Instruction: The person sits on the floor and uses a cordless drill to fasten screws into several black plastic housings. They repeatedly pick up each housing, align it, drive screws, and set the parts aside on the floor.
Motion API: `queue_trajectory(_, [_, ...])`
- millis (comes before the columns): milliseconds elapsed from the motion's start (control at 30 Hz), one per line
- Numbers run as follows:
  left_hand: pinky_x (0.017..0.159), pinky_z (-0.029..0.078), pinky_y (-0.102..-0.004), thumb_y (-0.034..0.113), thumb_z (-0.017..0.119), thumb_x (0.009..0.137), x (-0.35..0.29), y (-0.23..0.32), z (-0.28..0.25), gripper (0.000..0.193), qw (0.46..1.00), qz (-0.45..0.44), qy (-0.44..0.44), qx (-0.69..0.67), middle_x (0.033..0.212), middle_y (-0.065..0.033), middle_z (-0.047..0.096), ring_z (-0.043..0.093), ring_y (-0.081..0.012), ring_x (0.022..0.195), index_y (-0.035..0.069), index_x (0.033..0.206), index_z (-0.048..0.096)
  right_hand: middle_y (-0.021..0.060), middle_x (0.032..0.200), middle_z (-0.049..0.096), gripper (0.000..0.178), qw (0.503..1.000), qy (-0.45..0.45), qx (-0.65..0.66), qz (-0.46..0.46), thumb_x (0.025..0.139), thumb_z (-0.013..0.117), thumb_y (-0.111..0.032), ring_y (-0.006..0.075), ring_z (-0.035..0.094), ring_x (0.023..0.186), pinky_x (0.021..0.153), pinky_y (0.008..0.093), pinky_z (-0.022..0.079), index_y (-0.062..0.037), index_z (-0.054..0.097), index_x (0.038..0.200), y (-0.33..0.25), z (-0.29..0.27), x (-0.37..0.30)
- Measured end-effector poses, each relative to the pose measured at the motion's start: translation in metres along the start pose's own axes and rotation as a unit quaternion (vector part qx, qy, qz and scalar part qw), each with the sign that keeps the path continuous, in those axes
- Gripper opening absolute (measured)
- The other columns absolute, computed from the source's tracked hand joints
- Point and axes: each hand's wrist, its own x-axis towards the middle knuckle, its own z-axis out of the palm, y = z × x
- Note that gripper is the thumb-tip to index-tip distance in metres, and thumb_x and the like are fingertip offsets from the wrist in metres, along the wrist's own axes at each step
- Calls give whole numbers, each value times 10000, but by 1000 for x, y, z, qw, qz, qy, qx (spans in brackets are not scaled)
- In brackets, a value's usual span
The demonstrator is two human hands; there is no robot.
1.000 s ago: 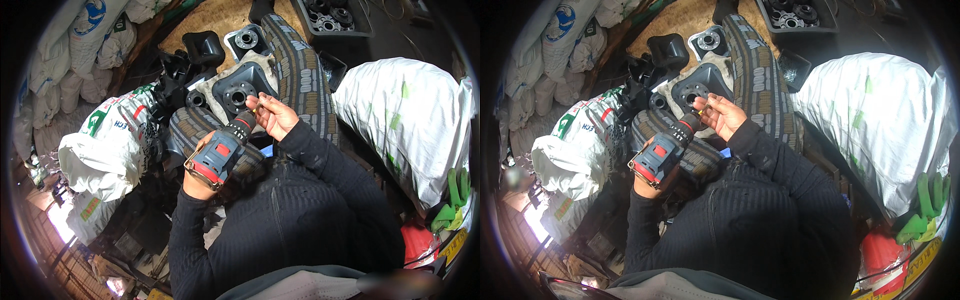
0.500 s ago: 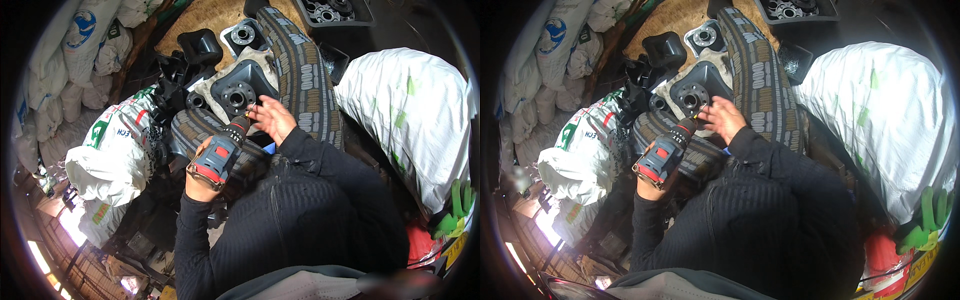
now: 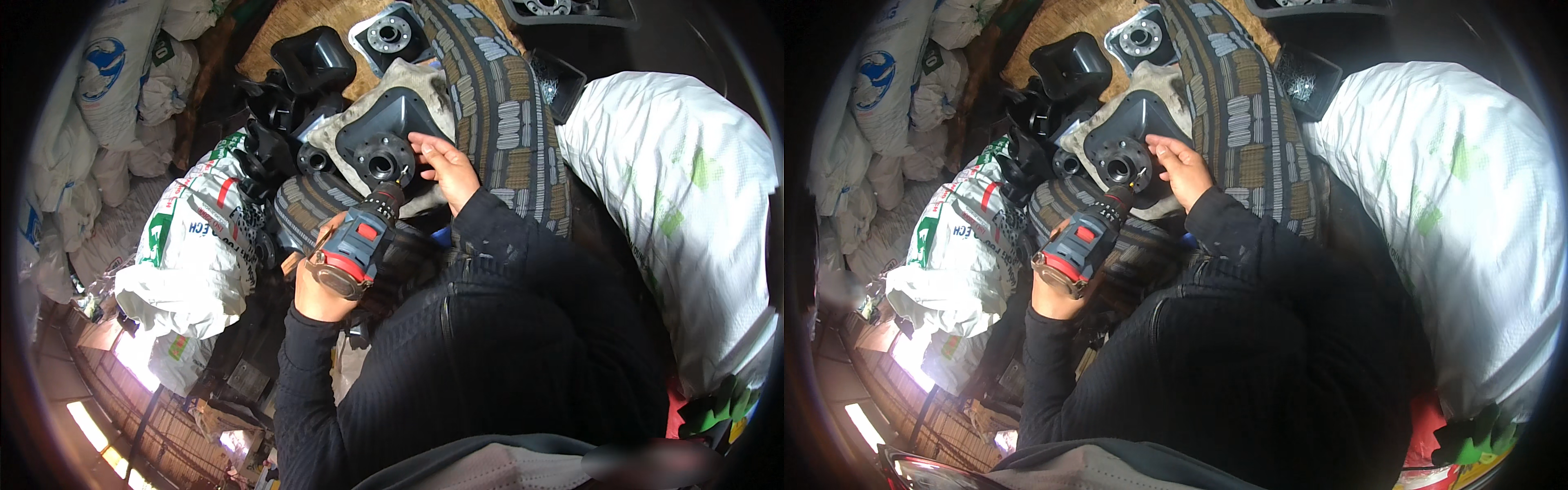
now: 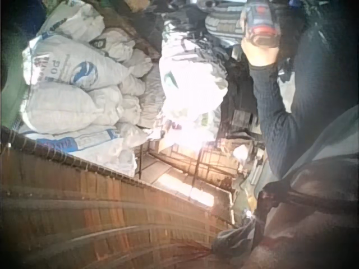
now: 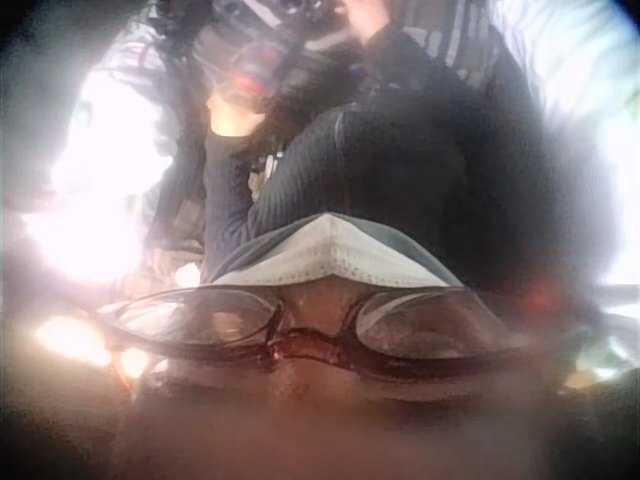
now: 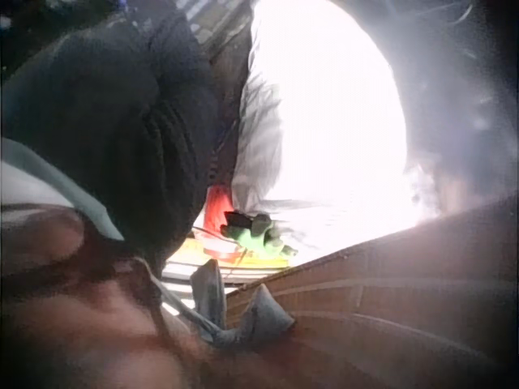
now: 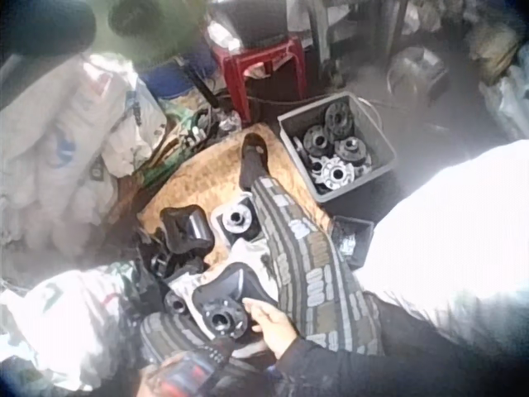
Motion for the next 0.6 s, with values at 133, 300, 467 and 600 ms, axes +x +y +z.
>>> queue_trajectory(133, [773, 533, -378, 127, 745, 667, -6, -13, -6, 319, 990, 64, -43, 120, 975, -106, 681, 674, -298, 866, 98, 977, 678, 14, 1119, 604, 329, 997, 41, 29, -52, 990, 511, -258, 84, 518, 975, 798, 238, 416, -97, 560, 1274, -1, 0, -5])
queue_trajectory(300, [667, 505, -361, 127, 715, 745, -29, -21, -7, 215, 975, 65, 45, 206, 836, -61, 652, 645, -238, 784, 97, 953, 670, 47, 1049, 648, 325, 990, -55, 119, 46, 970, 562, -199, 104, 609, 901, 739, 242, 510, -24, 552, 1243, -9, -7, -33])
queue_trajectory(467, [536, 464, -295, 85, 624, 823, -50, -17, -5, 108, 943, -206, -59, -253, 739, -41, 631, 602, -147, 609, 62, 923, 656, 28, 1076, 672, 294, 957, -173, 208, 103, 946, 611, -253, 99, 615, 992, 752, 234, 494, -57, 619, 1165, -32, 10, -54])
queue_trajectory(600, [520, 463, -341, 160, 697, 759, -61, -23, 8, 92, 982, -148, -22, -114, 618, -19, 576, 591, -198, 565, 129, 834, 653, 42, 1055, 683, 270, 981, -134, 138, 38, 965, 576, -236, 106, 633, 956, 718, 227, 505, -49, 620, 1155, -36, 10, -53])
